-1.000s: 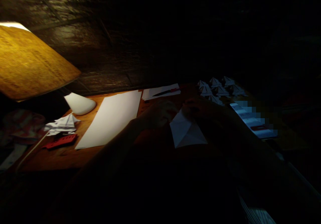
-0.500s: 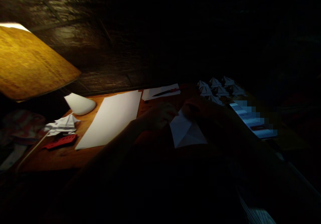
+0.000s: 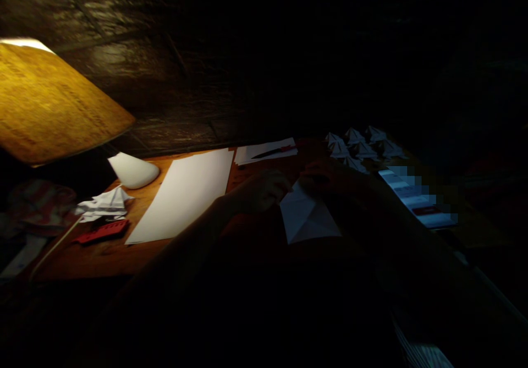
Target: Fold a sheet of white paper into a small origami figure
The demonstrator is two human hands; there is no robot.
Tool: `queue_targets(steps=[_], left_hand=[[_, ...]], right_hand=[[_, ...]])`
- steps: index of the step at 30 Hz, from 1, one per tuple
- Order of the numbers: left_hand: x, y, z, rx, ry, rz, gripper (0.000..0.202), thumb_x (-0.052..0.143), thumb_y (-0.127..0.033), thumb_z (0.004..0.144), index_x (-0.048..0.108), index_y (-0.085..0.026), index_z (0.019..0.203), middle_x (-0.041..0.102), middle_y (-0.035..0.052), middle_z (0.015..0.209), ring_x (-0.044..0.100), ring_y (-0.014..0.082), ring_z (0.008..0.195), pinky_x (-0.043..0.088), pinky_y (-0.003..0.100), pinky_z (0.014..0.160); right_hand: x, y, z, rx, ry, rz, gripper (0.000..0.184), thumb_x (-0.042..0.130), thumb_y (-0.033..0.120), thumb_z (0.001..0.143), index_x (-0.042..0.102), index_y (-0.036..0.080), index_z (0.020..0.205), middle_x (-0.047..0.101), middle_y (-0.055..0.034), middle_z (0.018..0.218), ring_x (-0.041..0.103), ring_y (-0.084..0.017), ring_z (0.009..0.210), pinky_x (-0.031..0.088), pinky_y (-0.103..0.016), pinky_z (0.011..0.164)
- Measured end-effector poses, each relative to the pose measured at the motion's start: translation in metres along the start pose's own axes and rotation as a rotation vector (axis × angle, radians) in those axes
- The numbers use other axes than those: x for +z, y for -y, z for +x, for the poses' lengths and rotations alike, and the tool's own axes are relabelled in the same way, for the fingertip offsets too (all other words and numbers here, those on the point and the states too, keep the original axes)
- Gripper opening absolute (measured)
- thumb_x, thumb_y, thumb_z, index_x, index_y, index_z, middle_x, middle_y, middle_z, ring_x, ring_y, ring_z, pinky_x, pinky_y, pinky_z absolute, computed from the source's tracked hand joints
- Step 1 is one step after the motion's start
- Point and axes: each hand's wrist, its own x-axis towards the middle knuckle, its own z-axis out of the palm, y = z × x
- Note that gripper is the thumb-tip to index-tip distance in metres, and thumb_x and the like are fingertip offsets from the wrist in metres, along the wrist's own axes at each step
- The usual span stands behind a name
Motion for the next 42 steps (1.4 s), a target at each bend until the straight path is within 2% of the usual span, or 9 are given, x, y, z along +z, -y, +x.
queue_targets(steps=[6,17,21,29,32,36,40,42], left_hand=[[0.0,0.0,0.001,-0.003,0.003,-0.02,0.026,0.05,-0.004,0.07,0.068,-0.023,0.069,0.072,0.0013,0.115,0.058,0.0238,0.115,0.044,0.05,0.105],[-0.003,-0.005,0.001,-0.025,0.026,-0.041,0.021,0.051,-0.002,0.073,0.065,-0.018,0.071,0.071,0.0041,0.116,0.055,0.0213,0.113,0.042,0.046,0.105],[-0.002,-0.004,0.002,-0.013,0.01,-0.042,0.022,0.05,-0.002,0.072,0.064,-0.019,0.069,0.071,0.0034,0.115,0.057,0.0219,0.113,0.042,0.047,0.105],[0.002,-0.001,0.0,0.064,-0.058,-0.059,0.025,0.048,-0.001,0.069,0.063,-0.021,0.068,0.072,0.0038,0.114,0.061,0.0236,0.11,0.047,0.046,0.099],[0.004,0.0,-0.001,0.064,-0.085,-0.078,0.026,0.048,0.0,0.069,0.064,-0.021,0.076,0.072,0.0045,0.114,0.062,0.023,0.109,0.048,0.046,0.098],[0.009,0.0,0.0,0.019,-0.142,-0.108,0.04,0.047,0.0,0.072,0.066,-0.022,0.1,0.072,0.0055,0.109,0.065,0.0215,0.105,0.051,0.044,0.095],[0.014,0.0,0.002,0.02,-0.147,-0.096,0.029,0.048,-0.005,0.081,0.066,-0.022,0.097,0.071,0.007,0.112,0.064,0.0221,0.11,0.05,0.046,0.098],[0.017,0.001,0.003,0.001,-0.156,-0.069,0.033,0.049,-0.007,0.083,0.065,-0.022,0.107,0.069,0.0083,0.12,0.061,0.0234,0.116,0.049,0.048,0.101]], right_hand=[[0.004,-0.005,0.003,0.036,-0.032,-0.004,0.056,0.072,0.038,0.083,0.067,0.015,0.134,0.061,-0.0189,0.142,0.055,-0.037,0.132,0.041,-0.056,0.111],[0.014,-0.019,0.001,0.038,-0.125,0.052,0.063,0.073,0.047,0.079,0.064,0.018,0.134,0.064,-0.0159,0.138,0.059,-0.036,0.127,0.044,-0.055,0.108],[0.014,-0.021,0.001,0.073,-0.1,0.039,0.068,0.072,0.05,0.08,0.062,0.016,0.137,0.059,-0.0194,0.143,0.054,-0.038,0.132,0.043,-0.057,0.11],[0.017,-0.026,0.0,0.067,-0.08,0.049,0.072,0.07,0.056,0.083,0.057,0.019,0.142,0.056,-0.018,0.146,0.053,-0.038,0.133,0.042,-0.057,0.111],[0.018,-0.026,0.0,0.066,-0.09,0.053,0.072,0.071,0.056,0.082,0.056,0.02,0.143,0.057,-0.0174,0.146,0.053,-0.038,0.133,0.041,-0.058,0.111],[0.014,-0.022,0.0,0.06,-0.068,0.075,0.078,0.071,0.056,0.083,0.05,0.022,0.15,0.054,-0.0161,0.15,0.05,-0.037,0.137,0.039,-0.058,0.113],[0.012,-0.02,0.0,0.058,-0.029,0.06,0.072,0.069,0.057,0.085,0.054,0.024,0.147,0.052,-0.0153,0.15,0.049,-0.035,0.137,0.04,-0.056,0.113],[0.013,-0.021,0.0,0.063,-0.022,0.047,0.071,0.07,0.055,0.085,0.056,0.023,0.147,0.05,-0.0165,0.15,0.049,-0.036,0.137,0.041,-0.056,0.113]])
